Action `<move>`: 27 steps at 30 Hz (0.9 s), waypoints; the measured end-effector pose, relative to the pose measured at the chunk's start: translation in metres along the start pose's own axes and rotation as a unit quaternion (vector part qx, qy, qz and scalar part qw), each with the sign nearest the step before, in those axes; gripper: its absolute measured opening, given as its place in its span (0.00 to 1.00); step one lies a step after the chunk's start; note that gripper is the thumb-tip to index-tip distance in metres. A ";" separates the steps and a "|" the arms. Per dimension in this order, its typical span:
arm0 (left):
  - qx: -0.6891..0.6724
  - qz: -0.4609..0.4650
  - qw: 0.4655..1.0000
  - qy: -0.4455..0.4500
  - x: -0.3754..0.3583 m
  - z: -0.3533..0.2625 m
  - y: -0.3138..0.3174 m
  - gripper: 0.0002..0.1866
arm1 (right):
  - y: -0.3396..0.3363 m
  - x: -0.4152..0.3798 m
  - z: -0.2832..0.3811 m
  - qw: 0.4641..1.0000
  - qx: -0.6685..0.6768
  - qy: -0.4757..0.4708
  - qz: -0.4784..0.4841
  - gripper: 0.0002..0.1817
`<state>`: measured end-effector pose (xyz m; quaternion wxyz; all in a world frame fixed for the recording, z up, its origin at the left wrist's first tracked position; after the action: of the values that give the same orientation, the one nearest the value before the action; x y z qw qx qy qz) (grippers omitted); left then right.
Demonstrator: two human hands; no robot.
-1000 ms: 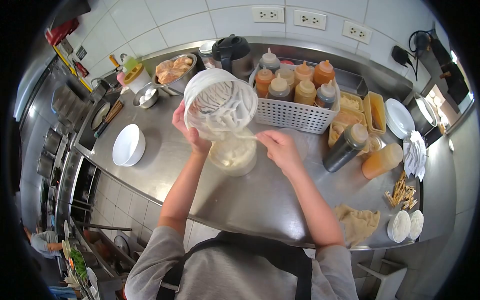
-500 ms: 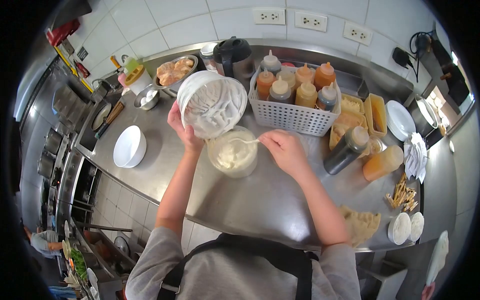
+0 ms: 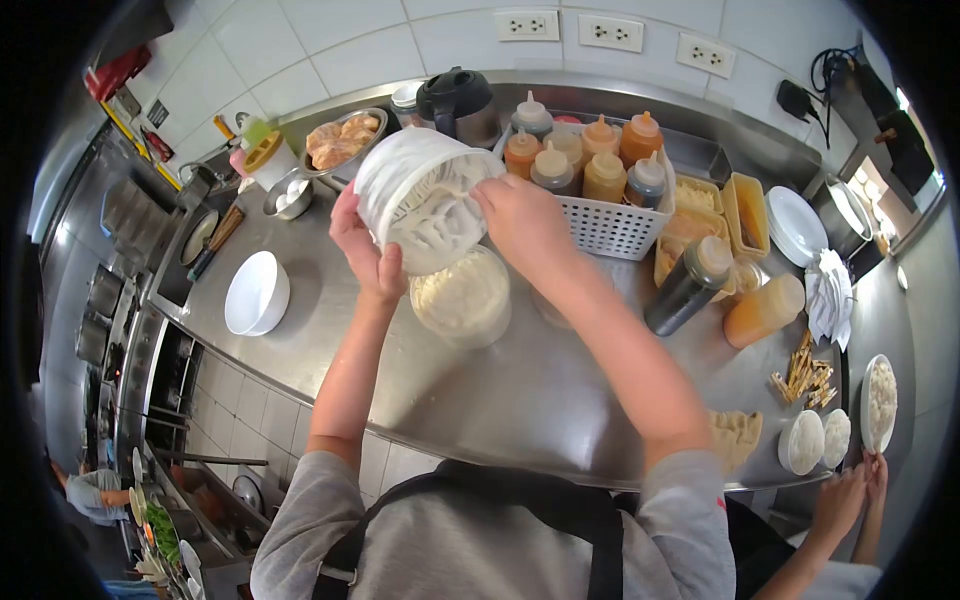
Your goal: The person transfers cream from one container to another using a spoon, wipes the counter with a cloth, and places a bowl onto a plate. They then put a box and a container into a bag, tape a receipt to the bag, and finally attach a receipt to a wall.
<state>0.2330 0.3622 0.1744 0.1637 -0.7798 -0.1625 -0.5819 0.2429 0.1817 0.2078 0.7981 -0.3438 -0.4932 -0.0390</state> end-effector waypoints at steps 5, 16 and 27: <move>0.056 -0.027 0.997 0.043 -0.007 0.004 -0.014 0.36 | 0.004 -0.033 -0.015 0.916 0.225 0.301 0.138 0.10; 0.083 -0.160 0.979 -0.095 -0.026 0.015 -0.069 0.39 | 0.048 -0.081 0.016 0.957 0.006 0.101 0.270 0.10; -0.121 -0.335 0.815 -0.457 -0.097 -0.022 -0.134 0.32 | -0.004 -0.141 -0.087 0.915 -0.106 0.300 0.250 0.47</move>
<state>0.1289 0.4661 0.0963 -0.2300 -0.8668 -0.3982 -0.1928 0.2358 0.0880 0.0711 0.8511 -0.5106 -0.1217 0.0080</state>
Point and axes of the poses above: each hand's wrist, its own x-axis towards the middle knuckle, its own y-axis out of the palm, z = x × y, the point moved 5 cm from there along x, towards the middle knuckle, and after that the axes turned 3 degrees about x, right-handed, at the moved point
